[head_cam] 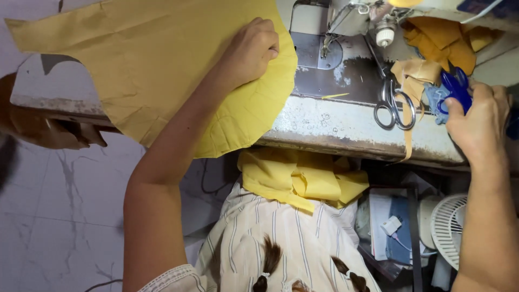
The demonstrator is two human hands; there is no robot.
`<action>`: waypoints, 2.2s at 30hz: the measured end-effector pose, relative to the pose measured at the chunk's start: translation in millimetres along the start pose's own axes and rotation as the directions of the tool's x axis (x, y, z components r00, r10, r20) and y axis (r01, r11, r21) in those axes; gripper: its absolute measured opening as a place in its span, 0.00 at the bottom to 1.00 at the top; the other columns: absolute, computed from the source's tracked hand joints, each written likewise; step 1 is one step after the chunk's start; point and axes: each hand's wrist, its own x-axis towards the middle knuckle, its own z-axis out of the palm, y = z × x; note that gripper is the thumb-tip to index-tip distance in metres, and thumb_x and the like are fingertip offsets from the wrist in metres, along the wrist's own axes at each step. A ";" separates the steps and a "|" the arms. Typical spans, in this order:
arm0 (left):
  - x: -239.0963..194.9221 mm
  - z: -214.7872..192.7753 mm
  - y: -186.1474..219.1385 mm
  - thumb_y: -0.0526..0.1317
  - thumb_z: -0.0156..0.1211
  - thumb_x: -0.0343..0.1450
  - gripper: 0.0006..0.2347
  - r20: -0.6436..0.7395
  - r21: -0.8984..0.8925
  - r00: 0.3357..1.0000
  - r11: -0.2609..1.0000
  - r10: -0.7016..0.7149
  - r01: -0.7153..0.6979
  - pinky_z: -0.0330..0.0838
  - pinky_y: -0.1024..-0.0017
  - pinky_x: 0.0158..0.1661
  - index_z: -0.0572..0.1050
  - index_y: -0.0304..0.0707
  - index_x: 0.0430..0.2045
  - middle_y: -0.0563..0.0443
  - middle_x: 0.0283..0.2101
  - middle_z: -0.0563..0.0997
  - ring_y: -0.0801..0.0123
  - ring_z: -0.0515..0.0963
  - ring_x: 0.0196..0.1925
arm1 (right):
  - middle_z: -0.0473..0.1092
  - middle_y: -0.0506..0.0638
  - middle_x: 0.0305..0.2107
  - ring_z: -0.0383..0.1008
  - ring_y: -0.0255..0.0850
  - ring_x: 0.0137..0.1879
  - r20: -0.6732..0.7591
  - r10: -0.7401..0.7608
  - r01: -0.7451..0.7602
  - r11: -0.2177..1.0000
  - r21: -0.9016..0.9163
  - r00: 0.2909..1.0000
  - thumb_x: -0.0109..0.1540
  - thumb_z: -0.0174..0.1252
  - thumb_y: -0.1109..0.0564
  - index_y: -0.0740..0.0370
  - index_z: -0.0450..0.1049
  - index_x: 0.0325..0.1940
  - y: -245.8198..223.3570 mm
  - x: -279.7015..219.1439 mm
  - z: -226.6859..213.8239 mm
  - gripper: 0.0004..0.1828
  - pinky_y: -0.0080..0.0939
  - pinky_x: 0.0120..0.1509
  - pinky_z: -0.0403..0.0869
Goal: Cutting fabric along a pattern and making notches using scissors and snips
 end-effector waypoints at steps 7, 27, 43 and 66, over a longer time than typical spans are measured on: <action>-4.9 -7.2 4.2 0.28 0.50 0.72 0.04 -0.025 -0.154 1.000 0.988 -0.005 0.001 0.61 0.63 0.45 0.66 0.39 0.30 0.49 0.37 0.71 0.58 0.67 0.41 | 0.68 0.78 0.46 0.65 0.71 0.58 0.041 0.080 -0.080 0.997 -0.009 0.996 0.67 0.64 0.64 0.81 0.77 0.60 -28.6 6.9 -33.0 0.19 0.64 0.60 0.67; -1.5 -9.5 46.3 0.19 0.44 0.62 0.14 0.104 0.296 0.992 0.955 -0.066 0.032 0.67 0.60 0.43 0.71 0.39 0.29 0.46 0.34 0.72 0.55 0.70 0.40 | 0.75 0.64 0.33 0.74 0.70 0.40 0.292 -0.029 -0.097 0.908 0.407 0.956 0.70 0.53 0.41 0.63 0.68 0.50 -249.3 84.2 -24.4 0.22 0.66 0.40 0.68; -1.3 -7.8 39.0 0.24 0.44 0.69 0.08 0.054 0.199 0.996 0.978 -0.069 0.057 0.66 0.61 0.44 0.70 0.39 0.30 0.48 0.36 0.73 0.56 0.70 0.40 | 0.73 0.58 0.25 0.71 0.65 0.25 0.131 -0.189 0.151 0.956 0.251 0.973 0.74 0.51 0.48 0.64 0.62 0.38 -272.1 111.3 0.7 0.18 0.63 0.23 0.66; -1.2 -7.0 4.9 0.35 0.52 0.70 0.03 0.008 -0.521 0.913 0.777 -0.408 0.352 0.63 0.73 0.34 0.70 0.43 0.25 0.62 0.27 0.72 0.78 0.68 0.31 | 0.71 0.62 0.20 0.70 0.67 0.22 0.301 -0.271 0.157 0.922 0.354 0.914 0.72 0.52 0.46 0.67 0.62 0.43 -315.9 132.9 -10.0 0.20 0.64 0.26 0.66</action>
